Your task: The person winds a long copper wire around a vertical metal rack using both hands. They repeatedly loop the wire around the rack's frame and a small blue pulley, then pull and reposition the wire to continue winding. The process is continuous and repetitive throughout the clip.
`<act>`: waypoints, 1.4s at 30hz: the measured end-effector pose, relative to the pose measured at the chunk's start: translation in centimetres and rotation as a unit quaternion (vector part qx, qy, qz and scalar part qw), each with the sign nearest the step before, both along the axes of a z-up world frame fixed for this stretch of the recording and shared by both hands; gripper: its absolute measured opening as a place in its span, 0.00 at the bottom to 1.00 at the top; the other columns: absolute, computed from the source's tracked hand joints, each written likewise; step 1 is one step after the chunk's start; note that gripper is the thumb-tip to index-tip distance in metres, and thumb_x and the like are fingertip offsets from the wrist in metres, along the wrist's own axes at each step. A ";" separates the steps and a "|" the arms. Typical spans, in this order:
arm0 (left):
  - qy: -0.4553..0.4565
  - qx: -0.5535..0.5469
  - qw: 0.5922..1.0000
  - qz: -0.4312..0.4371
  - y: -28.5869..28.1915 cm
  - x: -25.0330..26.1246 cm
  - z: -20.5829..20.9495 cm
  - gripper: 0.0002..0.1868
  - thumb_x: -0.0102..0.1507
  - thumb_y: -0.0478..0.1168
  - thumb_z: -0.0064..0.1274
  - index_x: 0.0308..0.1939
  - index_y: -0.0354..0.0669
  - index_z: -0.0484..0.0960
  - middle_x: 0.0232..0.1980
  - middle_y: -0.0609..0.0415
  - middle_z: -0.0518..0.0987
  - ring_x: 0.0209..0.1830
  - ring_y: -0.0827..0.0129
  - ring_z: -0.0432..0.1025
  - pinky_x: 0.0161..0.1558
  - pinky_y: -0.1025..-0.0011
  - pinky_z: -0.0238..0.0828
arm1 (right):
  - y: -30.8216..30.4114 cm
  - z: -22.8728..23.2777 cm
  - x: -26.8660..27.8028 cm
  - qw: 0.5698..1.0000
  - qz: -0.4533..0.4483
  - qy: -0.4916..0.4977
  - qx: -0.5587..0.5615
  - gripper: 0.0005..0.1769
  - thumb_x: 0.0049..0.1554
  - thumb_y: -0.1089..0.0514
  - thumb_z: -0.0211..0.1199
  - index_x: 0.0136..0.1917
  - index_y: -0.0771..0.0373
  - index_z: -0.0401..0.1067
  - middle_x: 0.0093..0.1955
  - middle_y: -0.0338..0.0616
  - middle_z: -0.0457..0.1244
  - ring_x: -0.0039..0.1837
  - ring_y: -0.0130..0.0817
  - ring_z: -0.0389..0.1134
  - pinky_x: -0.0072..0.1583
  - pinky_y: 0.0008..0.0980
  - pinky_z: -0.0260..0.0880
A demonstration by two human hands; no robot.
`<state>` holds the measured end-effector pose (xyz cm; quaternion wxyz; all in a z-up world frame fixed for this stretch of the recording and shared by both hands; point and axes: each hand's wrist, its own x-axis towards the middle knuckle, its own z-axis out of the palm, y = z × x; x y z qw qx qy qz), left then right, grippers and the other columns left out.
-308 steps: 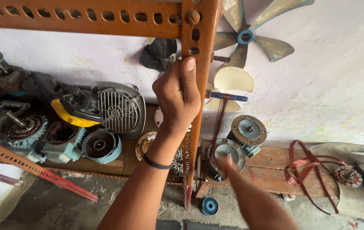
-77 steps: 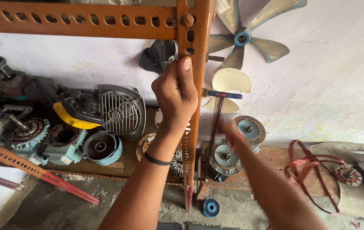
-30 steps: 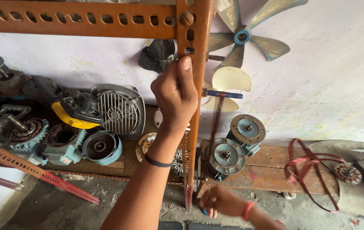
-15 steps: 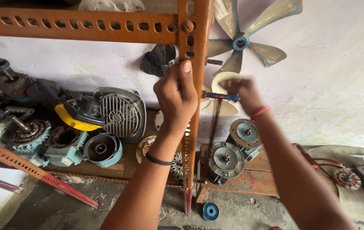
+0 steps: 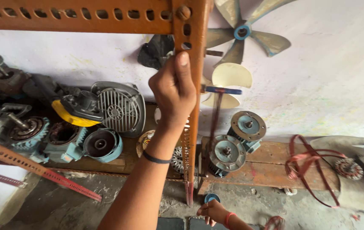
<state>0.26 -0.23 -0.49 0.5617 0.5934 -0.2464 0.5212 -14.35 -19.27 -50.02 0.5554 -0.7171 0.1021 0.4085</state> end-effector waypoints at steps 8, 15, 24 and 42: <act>0.030 -0.010 0.999 -0.010 0.0 -0.1 0.1 0.20 0.78 0.44 0.44 0.35 0.35 0.77 0.23 0.52 0.69 0.20 0.75 0.61 0.26 0.73 0.56 | -3.6 2.9 1.6 0.976 -0.206 0.056 -0.041 0.15 0.56 0.52 0.70 0.49 0.65 0.83 0.27 0.43 0.61 0.26 0.32 0.58 0.29 0.32 0.58; -0.027 0.003 1.000 -0.010 0.2 0.4 -0.1 0.19 0.80 0.46 0.42 0.44 0.36 0.80 0.28 0.53 0.75 0.24 0.79 0.68 0.27 0.75 0.60 | -5.0 -1.4 5.9 0.940 -0.331 -0.011 -0.089 0.19 0.52 0.52 0.73 0.52 0.68 0.82 0.37 0.49 0.65 0.28 0.36 0.60 0.30 0.36 0.62; -0.033 -0.009 0.999 -0.033 0.0 0.9 -0.5 0.20 0.79 0.48 0.41 0.48 0.37 0.82 0.23 0.55 0.74 0.21 0.78 0.64 0.25 0.74 0.56 | -3.6 -4.6 11.4 0.922 -0.368 -0.007 -0.121 0.21 0.52 0.45 0.73 0.48 0.66 0.82 0.40 0.49 0.67 0.31 0.34 0.61 0.32 0.36 0.60; -0.044 -0.019 0.997 -0.057 0.2 1.2 -0.8 0.21 0.80 0.47 0.42 0.39 0.34 0.76 0.25 0.52 0.69 0.23 0.73 0.59 0.29 0.69 0.55 | 2.2 26.4 -0.8 0.975 0.029 -0.205 0.086 0.11 0.62 0.65 0.55 0.52 0.71 0.77 0.34 0.48 0.71 0.33 0.30 0.73 0.35 0.29 0.77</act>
